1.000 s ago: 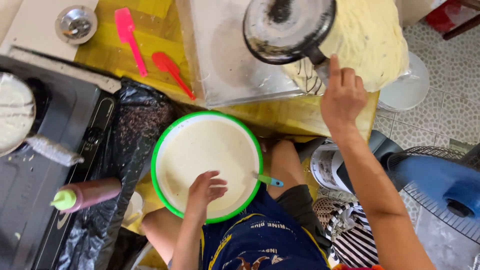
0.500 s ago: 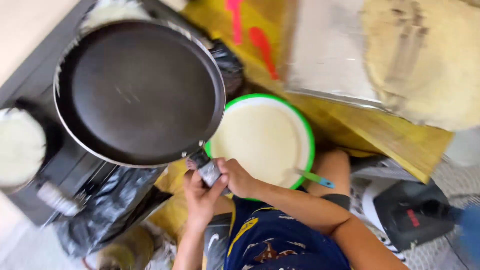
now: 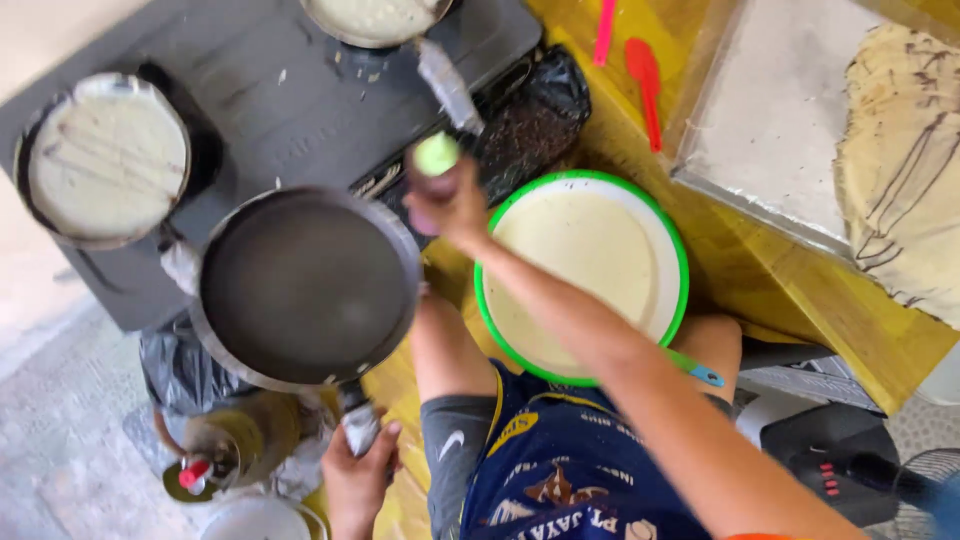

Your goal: Preparing thin crepes by dipping pans into batter, cooking them on a multi-burner stove, and stacking the finished products.

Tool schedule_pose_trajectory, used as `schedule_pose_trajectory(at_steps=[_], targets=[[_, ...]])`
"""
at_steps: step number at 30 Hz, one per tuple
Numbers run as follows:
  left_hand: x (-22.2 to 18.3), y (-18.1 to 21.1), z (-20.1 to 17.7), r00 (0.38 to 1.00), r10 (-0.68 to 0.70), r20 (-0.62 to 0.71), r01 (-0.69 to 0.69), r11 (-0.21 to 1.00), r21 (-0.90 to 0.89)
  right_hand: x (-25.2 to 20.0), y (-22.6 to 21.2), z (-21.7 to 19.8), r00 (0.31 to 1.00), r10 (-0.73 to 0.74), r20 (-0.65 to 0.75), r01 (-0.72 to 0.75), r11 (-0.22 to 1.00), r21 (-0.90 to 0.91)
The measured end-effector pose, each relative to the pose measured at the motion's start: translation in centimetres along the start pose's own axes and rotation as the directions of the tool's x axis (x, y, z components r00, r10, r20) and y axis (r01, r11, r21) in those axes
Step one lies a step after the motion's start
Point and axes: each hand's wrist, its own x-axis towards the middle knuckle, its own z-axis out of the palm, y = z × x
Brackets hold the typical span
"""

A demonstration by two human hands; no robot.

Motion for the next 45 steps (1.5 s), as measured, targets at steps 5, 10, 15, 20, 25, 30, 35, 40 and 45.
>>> schedule_pose_trajectory(at_steps=[5,10,15,20,25,30,35,40,45], targets=[[-0.6,-0.4,3.7,0.94,0.027,0.34,-0.148,0.93,0.337,-6.6,-6.9,-16.2,0.975,0.026,0.221,0.115,0.791,-0.601],[0.0,-3.6,12.3,0.772,-0.065,0.633,-0.248,0.885,0.393,-13.9,-9.0,-24.1,0.781,0.518,0.348,0.325,0.139,-0.936],[-1.7,-5.5,18.3,0.574,-0.057,0.817,-0.302,0.912,0.276,-14.5,-5.0,-28.9,0.861,0.44,0.255,0.344,-0.132,-0.93],[-2.2,-4.5,19.5,0.489,-0.164,0.857,-0.238,0.92,0.312,-18.7,-5.7,-30.0,0.776,0.586,0.235,0.332,-0.062,-0.941],[-2.2,-4.6,19.4,0.487,-0.17,0.857,-0.194,0.935,0.296,-17.8,-9.4,-30.8,0.806,0.59,0.055,0.113,-0.062,-0.992],[-1.8,-3.0,18.3,0.494,-0.141,0.858,-0.185,0.947,0.262,-17.8,-9.6,-30.6,0.747,0.657,0.103,0.202,-0.077,-0.976],[-1.1,0.2,13.7,0.686,-0.057,0.725,-0.212,0.938,0.274,-11.8,-8.9,-29.7,0.966,0.255,-0.032,-0.108,0.289,-0.951],[2.0,-1.8,4.8,0.972,0.106,0.211,-0.175,0.923,0.344,-3.1,-0.9,-16.6,0.991,-0.12,0.062,0.135,0.869,-0.475],[2.3,-3.8,-0.6,0.942,0.203,-0.268,-0.179,0.977,0.111,1.0,0.5,-0.6,0.917,-0.377,0.132,0.399,0.886,-0.238]])
